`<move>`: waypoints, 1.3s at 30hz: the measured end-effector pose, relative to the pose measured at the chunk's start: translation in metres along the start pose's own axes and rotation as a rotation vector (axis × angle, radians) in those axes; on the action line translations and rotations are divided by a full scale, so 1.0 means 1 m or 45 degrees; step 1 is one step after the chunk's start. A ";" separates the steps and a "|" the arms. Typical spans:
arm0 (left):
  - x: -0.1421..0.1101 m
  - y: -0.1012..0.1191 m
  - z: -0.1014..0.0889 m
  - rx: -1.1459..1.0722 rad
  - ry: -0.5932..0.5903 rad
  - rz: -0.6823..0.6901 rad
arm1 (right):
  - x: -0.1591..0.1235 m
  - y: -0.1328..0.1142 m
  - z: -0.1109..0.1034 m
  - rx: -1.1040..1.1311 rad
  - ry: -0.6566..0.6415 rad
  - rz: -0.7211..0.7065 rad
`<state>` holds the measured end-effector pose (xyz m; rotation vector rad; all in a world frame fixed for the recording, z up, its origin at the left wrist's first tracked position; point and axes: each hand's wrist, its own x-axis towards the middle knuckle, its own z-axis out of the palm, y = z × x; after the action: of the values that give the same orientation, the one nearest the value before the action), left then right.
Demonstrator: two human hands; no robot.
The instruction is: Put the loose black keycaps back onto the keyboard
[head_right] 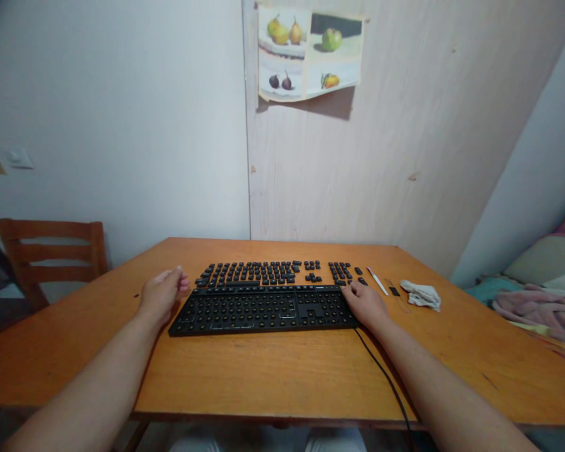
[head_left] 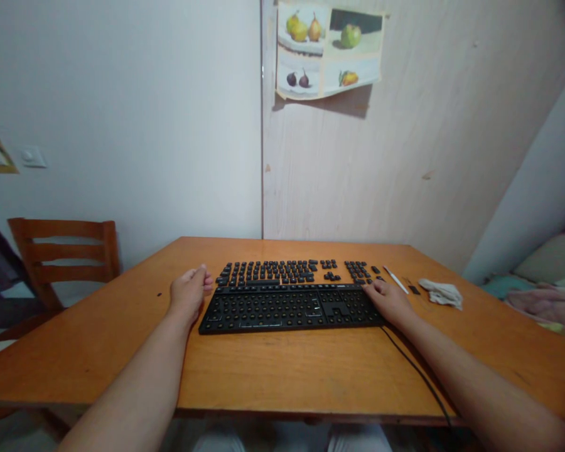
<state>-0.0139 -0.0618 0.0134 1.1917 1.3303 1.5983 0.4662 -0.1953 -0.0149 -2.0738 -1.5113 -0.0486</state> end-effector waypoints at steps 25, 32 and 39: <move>-0.001 -0.008 0.004 0.079 -0.071 -0.117 | -0.005 -0.003 0.000 -0.035 -0.007 0.023; -0.001 -0.005 0.005 0.108 -0.057 -0.125 | -0.005 -0.003 0.000 -0.036 0.000 0.012; 0.000 -0.006 0.004 0.148 -0.072 -0.129 | -0.006 -0.003 0.000 -0.025 -0.007 0.006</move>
<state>-0.0104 -0.0598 0.0079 1.2093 1.4399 1.4229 0.4612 -0.1995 -0.0155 -2.0943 -1.5151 -0.0566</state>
